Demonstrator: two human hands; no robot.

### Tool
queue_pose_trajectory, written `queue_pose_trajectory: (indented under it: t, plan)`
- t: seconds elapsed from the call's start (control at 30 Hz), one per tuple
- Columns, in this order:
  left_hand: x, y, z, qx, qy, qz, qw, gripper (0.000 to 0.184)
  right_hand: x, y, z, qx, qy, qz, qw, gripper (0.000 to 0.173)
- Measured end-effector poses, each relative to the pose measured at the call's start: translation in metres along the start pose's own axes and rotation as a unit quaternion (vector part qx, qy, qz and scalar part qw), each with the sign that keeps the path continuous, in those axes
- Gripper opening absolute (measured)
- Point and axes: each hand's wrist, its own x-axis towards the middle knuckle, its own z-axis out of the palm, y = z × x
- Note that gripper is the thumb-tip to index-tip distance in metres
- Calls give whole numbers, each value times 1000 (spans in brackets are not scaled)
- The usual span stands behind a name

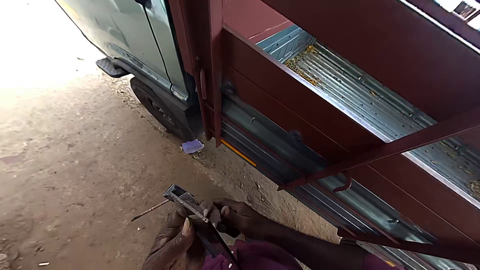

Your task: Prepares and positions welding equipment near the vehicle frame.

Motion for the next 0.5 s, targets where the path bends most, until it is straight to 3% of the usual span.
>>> queue_pose_trajectory:
  t: [0.17,0.27,0.33,0.4,0.5]
  plan:
    - [17,39,-43,-40,-34,-63,997,18,30,1,22,50,24,82,995,42]
    - [23,58,-62,-50,-18,-68,996,16,44,-20,19,-37,86,106,990,38]
    - [28,67,-74,-51,0,-49,997,16,52,-34,0,-132,136,75,979,38]
    - [32,68,-88,-41,48,-25,998,19,58,-51,-28,-278,186,36,942,38]
    - [37,67,-101,-52,183,-13,982,22,66,-77,-78,-498,226,-16,837,48]
